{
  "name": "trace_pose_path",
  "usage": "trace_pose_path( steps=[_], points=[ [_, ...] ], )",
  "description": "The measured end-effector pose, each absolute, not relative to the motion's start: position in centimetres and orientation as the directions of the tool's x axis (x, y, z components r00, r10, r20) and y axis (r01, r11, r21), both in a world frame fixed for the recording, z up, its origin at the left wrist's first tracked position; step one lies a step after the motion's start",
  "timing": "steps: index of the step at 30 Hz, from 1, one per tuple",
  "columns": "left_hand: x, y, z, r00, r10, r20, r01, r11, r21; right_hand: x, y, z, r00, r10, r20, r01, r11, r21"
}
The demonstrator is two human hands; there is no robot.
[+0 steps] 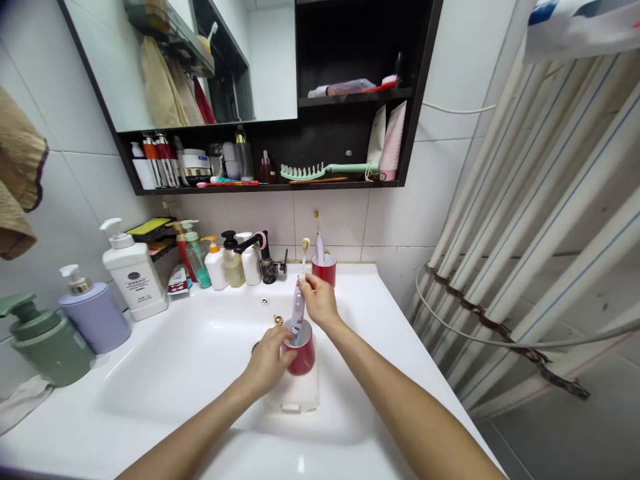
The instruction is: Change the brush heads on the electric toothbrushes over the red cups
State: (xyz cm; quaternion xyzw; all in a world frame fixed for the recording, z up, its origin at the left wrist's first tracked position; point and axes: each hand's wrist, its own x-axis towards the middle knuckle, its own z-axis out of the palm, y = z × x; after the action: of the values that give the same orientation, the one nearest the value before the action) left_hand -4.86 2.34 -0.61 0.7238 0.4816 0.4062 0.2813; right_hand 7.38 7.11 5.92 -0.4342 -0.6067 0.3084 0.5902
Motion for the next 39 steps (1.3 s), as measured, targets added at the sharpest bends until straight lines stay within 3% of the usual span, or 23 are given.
trace_pose_path(
  steps=[3, 8, 18, 29, 36, 39],
  points=[
    [-4.4, 2.5, -1.4, 0.319, 0.907, 0.275, 0.571, -0.416, 0.708, 7.0, 7.7, 3.7, 0.068, 0.895, 0.440, 0.234, 0.415, -0.880],
    [-3.9, 3.6, -1.5, 0.349, 0.906, 0.239, 0.627, -0.415, 0.659, 7.5, 8.1, 2.1, 0.064, 0.904, 0.423, 0.318, 0.383, -0.867],
    [3.8, 7.2, 4.1, 0.527, 0.751, 0.397, 0.634, -0.659, 0.405, 16.6, 11.3, 7.1, 0.206, 0.879, 0.430, 0.431, 0.313, -0.846],
    [12.3, 14.9, 4.0, 0.523, 0.772, 0.360, 0.703, -0.630, 0.330, 22.8, 18.6, 7.6, 0.323, 0.866, 0.381, 0.600, 0.124, -0.791],
    [11.9, 16.0, 4.1, 0.514, 0.732, 0.446, 0.703, -0.658, 0.270, 23.7, 20.9, 6.4, 0.299, 0.871, 0.389, 0.568, 0.165, -0.806],
    [9.4, 16.7, 4.2, 0.353, 0.759, 0.547, 0.778, -0.563, 0.279, 23.8, 21.2, 6.0, 0.321, 0.840, 0.438, 0.536, 0.220, -0.815]
  ],
)
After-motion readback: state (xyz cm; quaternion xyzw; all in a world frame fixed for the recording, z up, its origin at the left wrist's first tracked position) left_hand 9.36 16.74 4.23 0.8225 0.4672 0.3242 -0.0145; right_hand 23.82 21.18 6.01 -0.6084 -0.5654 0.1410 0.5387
